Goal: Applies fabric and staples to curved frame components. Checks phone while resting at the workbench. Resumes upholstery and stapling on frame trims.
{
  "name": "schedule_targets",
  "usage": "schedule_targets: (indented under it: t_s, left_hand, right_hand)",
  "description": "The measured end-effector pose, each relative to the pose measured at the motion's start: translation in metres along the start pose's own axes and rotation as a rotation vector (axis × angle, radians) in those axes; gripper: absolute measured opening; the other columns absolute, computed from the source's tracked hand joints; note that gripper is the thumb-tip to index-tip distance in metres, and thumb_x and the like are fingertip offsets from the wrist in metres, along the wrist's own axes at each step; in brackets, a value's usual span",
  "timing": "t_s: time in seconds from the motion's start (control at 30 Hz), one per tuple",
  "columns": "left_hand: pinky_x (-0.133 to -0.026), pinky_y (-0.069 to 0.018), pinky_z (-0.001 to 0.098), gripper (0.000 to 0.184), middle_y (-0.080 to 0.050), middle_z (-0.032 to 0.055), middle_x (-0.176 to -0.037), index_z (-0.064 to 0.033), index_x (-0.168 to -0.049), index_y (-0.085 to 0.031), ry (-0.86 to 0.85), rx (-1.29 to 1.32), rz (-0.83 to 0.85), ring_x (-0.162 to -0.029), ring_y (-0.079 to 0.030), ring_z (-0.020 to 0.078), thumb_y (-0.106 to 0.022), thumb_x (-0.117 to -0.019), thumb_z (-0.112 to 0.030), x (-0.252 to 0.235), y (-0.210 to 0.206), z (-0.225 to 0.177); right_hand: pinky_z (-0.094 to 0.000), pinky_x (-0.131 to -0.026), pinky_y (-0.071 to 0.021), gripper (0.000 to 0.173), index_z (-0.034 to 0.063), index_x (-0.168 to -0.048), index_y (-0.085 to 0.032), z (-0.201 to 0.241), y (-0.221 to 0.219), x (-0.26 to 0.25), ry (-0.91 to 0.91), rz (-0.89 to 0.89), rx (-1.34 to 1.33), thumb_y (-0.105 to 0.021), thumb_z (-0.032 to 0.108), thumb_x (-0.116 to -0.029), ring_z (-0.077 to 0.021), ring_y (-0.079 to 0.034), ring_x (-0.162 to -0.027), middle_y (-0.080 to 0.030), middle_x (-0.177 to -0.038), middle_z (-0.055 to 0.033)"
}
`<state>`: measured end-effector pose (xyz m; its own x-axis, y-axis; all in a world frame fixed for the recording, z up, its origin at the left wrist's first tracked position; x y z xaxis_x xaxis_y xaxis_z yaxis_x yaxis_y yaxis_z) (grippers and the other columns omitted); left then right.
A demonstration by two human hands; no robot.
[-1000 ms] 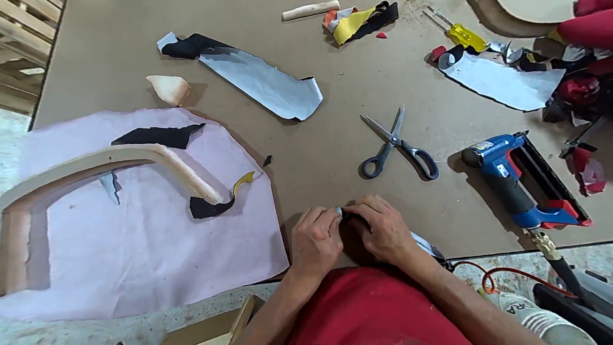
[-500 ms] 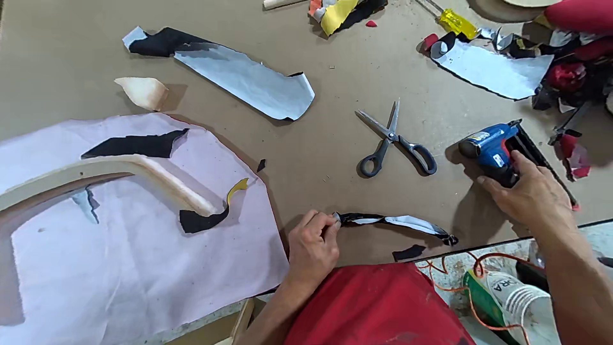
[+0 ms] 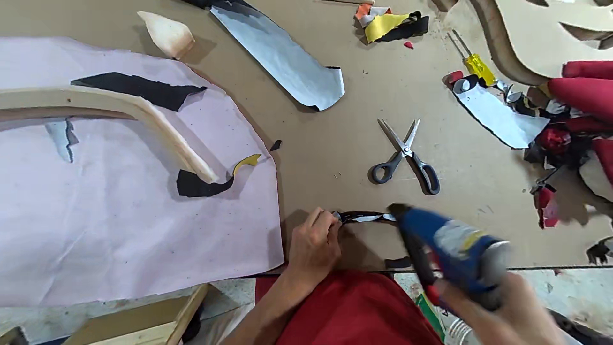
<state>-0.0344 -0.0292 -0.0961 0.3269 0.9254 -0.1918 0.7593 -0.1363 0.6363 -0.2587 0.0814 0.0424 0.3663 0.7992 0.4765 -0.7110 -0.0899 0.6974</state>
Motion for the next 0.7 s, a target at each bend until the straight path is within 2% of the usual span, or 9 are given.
schedule_targets:
  t_s: [0.1, 0.17, 0.27, 0.4, 0.7]
  left_hand:
    - [-0.058, -0.0566, 0.0259, 0.01, -0.067, -0.0018, -0.082, -0.0133, -0.086, -0.074, 0.096, 0.049, -0.006, -0.068, -0.065, 0.0078, -0.067, -0.0906, -0.019, 0.003, 0.001, 0.004]
    - [-0.062, -0.0583, 0.0264, 0.009, -0.069, -0.0048, -0.084, -0.0166, -0.093, -0.075, 0.183, 0.103, 0.014, -0.07, -0.066, 0.0055, -0.067, -0.0927, -0.022, 0.003, 0.002, 0.007]
    - [-0.066, -0.0611, 0.0296, 0.014, -0.072, -0.0046, -0.087, -0.0151, -0.103, -0.077, 0.248, 0.147, 0.019, -0.073, -0.069, 0.0062, -0.068, -0.0927, -0.021, 0.002, 0.003, 0.01]
    - [-0.068, -0.0611, 0.0299, 0.012, -0.072, -0.0037, -0.087, -0.0151, -0.1, -0.077, 0.244, 0.139, 0.01, -0.077, -0.07, 0.0079, -0.069, -0.0935, -0.019, 0.0, 0.003, 0.009]
    - [-0.066, -0.0604, 0.0309, 0.01, -0.071, -0.0002, -0.09, -0.014, -0.099, -0.077, 0.216, 0.122, 0.021, -0.077, -0.069, 0.0114, -0.069, -0.0938, -0.016, 0.001, 0.002, 0.007]
  right_hand:
    - [-0.0502, -0.056, -0.0529, 0.027, 0.0127, -0.093, -0.075, 0.022, -0.038, -0.004, 0.139, 0.076, 0.192, -0.075, 0.037, -0.0804, -0.0206, -0.068, -0.064, -0.07, -0.071, -0.0043]
    - [-0.0486, -0.056, -0.053, 0.029, 0.0154, -0.097, -0.078, 0.025, -0.049, -0.009, 0.198, 0.086, 0.264, -0.073, 0.038, -0.0797, -0.0186, -0.069, -0.064, -0.071, -0.072, -0.0026]
    - [-0.0459, -0.054, -0.052, 0.028, 0.0159, -0.092, -0.076, 0.025, -0.052, -0.016, 0.221, 0.093, 0.303, -0.071, 0.039, -0.0789, -0.0163, -0.067, -0.062, -0.069, -0.069, -0.0009]
    - [-0.0404, -0.049, -0.0492, 0.028, 0.0186, -0.084, -0.073, 0.025, -0.054, -0.027, 0.243, 0.06, 0.332, -0.068, 0.045, -0.0777, -0.0112, -0.063, -0.056, -0.064, -0.063, 0.0034]
    - [-0.0393, -0.049, -0.0494, 0.028, 0.02, -0.085, -0.073, 0.036, -0.059, -0.034, 0.276, 0.088, 0.373, -0.066, 0.047, -0.0775, -0.0099, -0.063, -0.057, -0.064, -0.064, 0.005]
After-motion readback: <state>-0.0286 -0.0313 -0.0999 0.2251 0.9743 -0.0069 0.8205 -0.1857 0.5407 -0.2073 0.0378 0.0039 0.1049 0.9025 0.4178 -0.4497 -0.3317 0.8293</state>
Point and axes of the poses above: each hand's wrist, its own x-axis away from the middle knuckle, its own y-axis out of the back of the hand, z = x × y, the point moved 6 cm from there along -x, towards the middle knuckle
